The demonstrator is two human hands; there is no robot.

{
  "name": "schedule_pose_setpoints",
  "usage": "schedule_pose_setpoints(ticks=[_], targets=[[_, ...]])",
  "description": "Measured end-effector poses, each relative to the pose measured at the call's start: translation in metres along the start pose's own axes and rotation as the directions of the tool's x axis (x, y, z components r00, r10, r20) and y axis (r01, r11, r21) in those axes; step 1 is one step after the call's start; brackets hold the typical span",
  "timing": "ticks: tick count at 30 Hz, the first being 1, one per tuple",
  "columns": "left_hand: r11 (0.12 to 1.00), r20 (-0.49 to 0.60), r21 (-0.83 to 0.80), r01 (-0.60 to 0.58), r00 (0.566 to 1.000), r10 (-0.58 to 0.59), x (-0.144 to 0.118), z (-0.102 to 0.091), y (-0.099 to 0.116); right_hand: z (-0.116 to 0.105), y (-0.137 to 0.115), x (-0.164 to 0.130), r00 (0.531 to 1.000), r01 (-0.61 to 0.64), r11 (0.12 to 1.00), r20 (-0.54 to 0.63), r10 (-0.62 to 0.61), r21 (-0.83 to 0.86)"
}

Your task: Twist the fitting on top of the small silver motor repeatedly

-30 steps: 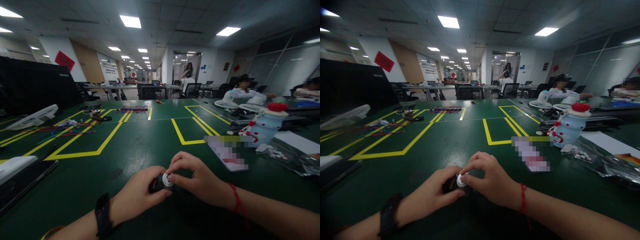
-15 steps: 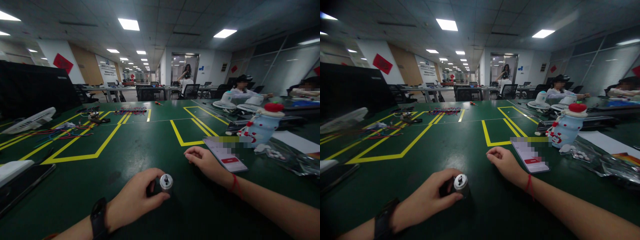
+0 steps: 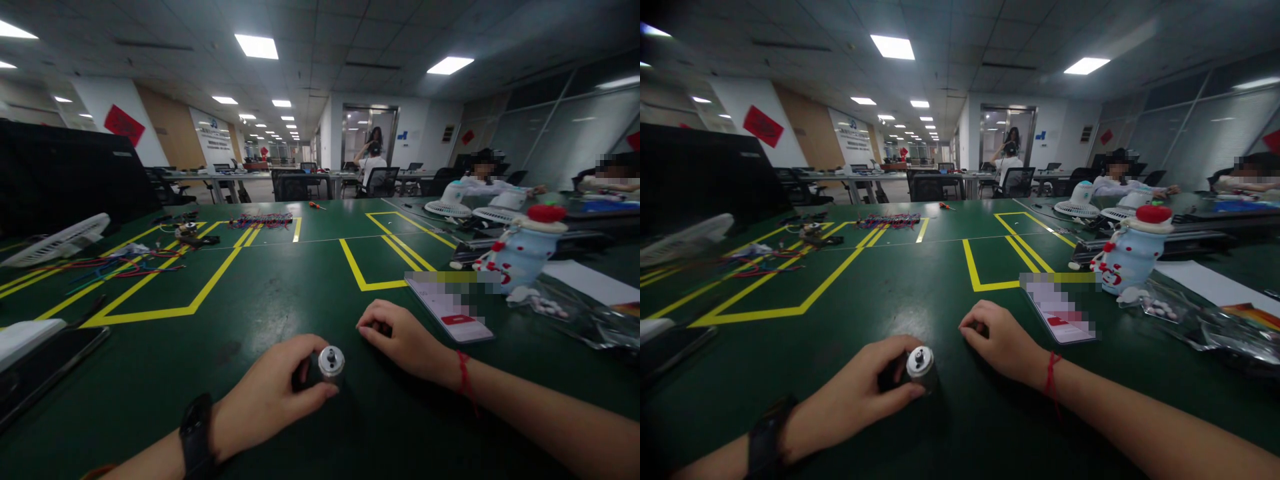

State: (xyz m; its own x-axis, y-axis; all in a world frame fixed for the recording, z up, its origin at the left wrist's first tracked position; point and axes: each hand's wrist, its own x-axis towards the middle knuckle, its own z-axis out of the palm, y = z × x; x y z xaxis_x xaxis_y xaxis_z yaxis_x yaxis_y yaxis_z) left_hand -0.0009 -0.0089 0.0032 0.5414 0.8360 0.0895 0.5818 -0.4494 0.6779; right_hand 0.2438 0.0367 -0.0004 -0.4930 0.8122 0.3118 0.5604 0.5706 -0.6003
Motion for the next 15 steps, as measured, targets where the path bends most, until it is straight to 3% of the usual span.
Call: schedule_pose_setpoints(ticks=[3,5,8,12,15], targets=[[1.000,-0.004,0.015,-0.001,1.000,0.001,0.000,0.000,0.001,0.002,-0.022,-0.002,0.982,0.159,0.981,-0.086,-0.169,-0.115],[1.000,-0.008,0.030,-0.005,1.000,0.005,0.000,0.002,0.000,0.004,-0.038,-0.004,0.975,0.189,0.974,-0.094,-0.201,-0.124],[0.999,-0.012,0.042,-0.004,1.000,0.005,-0.001,0.003,-0.001,0.007,-0.052,-0.004,0.981,0.170,0.983,-0.083,-0.176,-0.075],[0.999,-0.004,0.033,-0.005,1.000,0.005,-0.001,0.003,0.000,0.005,-0.047,-0.003,0.980,0.070,0.997,-0.190,-0.062,0.032],[1.000,-0.003,0.025,-0.008,1.000,0.008,0.000,0.002,0.000,0.000,-0.034,-0.006,0.993,0.051,0.998,-0.112,-0.045,0.048]])
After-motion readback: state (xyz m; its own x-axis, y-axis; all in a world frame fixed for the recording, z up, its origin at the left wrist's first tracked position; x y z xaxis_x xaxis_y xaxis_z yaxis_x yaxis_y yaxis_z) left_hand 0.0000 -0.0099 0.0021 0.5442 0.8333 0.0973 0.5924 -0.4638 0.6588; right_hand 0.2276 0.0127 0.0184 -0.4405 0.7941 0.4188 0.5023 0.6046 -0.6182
